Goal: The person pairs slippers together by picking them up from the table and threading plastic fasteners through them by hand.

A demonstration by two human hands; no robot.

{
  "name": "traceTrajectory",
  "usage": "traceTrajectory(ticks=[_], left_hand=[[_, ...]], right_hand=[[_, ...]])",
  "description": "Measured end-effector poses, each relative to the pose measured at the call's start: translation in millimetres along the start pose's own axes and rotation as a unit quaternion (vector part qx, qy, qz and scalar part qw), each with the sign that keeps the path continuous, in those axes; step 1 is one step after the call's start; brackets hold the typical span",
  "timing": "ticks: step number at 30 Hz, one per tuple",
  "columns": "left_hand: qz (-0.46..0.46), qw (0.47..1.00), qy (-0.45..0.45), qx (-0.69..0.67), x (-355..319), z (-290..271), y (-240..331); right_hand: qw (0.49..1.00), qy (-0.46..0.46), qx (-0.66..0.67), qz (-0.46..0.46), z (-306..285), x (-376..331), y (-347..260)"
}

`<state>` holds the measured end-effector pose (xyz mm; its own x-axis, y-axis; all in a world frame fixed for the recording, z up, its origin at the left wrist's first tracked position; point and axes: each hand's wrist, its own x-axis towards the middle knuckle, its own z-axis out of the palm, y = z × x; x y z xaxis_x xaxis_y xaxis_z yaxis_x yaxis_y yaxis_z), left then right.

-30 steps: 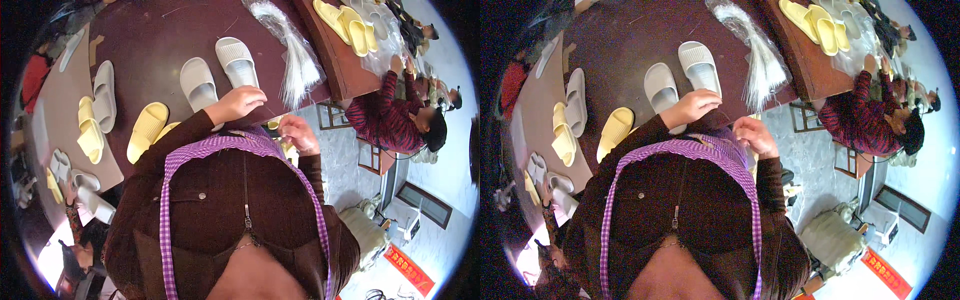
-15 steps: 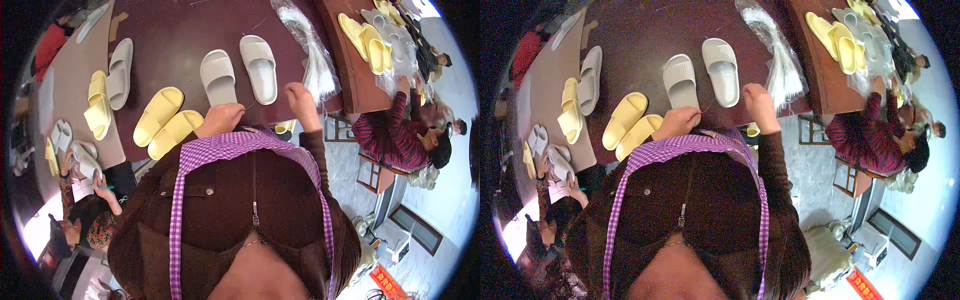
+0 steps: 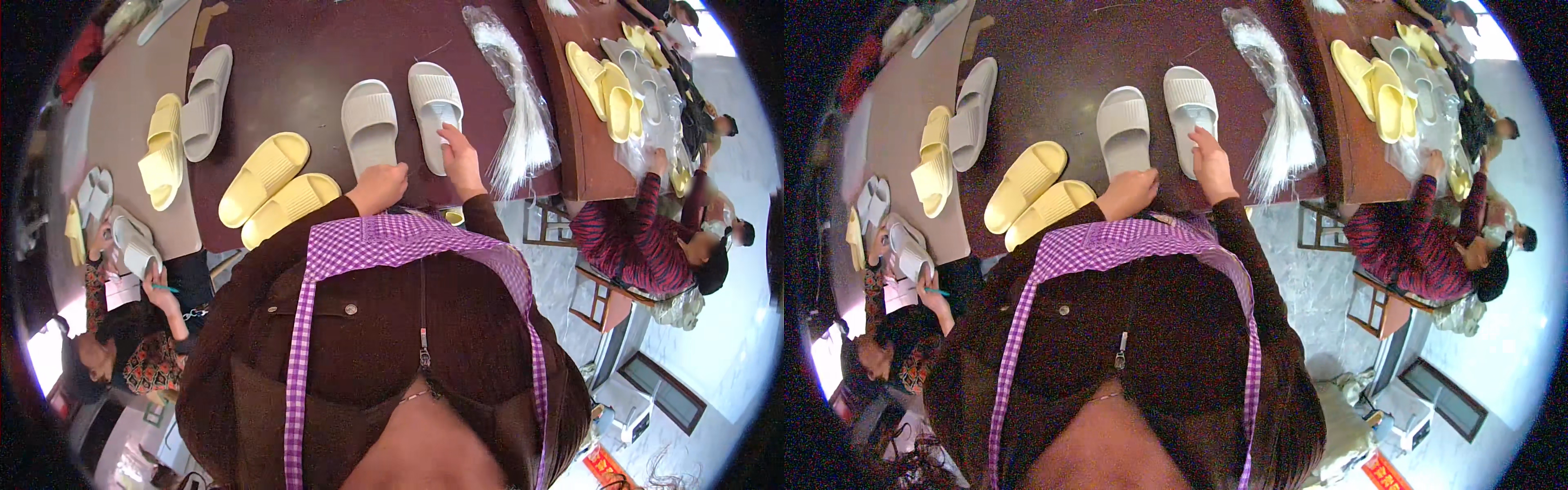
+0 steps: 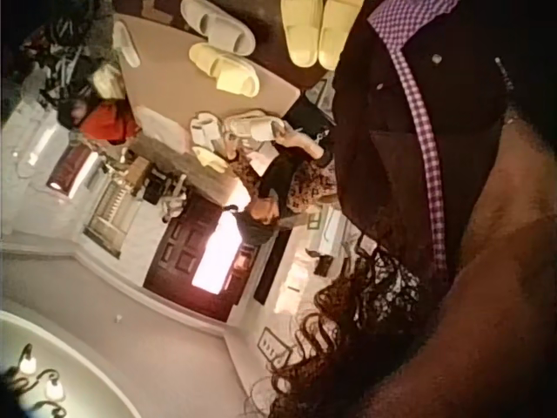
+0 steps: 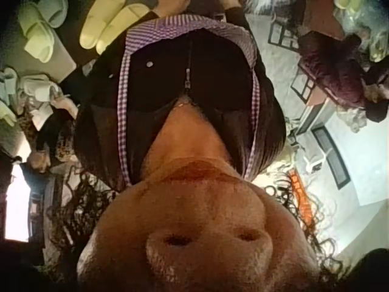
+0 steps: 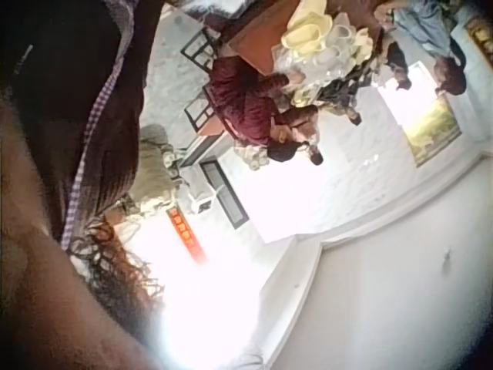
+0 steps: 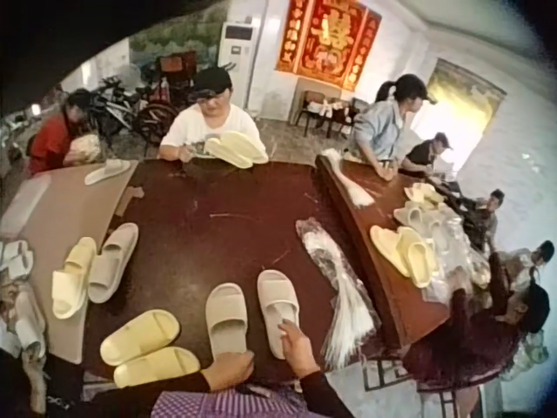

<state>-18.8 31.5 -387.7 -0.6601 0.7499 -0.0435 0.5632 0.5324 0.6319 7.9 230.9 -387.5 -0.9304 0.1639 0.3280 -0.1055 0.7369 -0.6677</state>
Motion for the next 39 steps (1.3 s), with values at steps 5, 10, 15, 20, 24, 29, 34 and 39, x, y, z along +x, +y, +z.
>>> traceTrajectory(ticks=[5,10,15,20,24,29,34,39], left_hand=[[-0.035,0.999,-0.031,0.007,25.5,7.0,10.5],[-0.052,0.997,0.012,-0.057,41.9,15.8,17.1],[-0.081,0.993,0.046,-0.076,51.3,15.3,13.7],[-0.070,0.996,0.044,-0.036,48.6,5.6,15.5],[0.016,0.998,0.048,-0.023,48.3,3.8,24.4],[0.138,0.986,0.095,-0.012,49.9,13.3,23.9],[0.108,0.989,0.096,0.031,55.9,11.2,24.7],[-0.019,0.997,0.075,0.015,64.3,6.9,20.2]], right_hand=[[0.980,-0.029,0.047,0.190,-4.4,-27.4,6.6],[0.977,-0.009,0.072,0.202,-3.5,-27.7,16.5],[0.975,0.016,0.073,0.209,-19.8,12.0,20.8],[0.989,0.032,0.015,0.145,-26.7,70.8,39.5],[0.987,0.016,-0.039,0.157,-8.2,105.6,94.1],[0.961,-0.073,-0.143,0.223,15.6,140.7,100.6],[0.945,-0.147,-0.062,0.285,19.8,160.3,109.8],[0.927,-0.137,0.059,0.344,19.0,161.1,114.4]])
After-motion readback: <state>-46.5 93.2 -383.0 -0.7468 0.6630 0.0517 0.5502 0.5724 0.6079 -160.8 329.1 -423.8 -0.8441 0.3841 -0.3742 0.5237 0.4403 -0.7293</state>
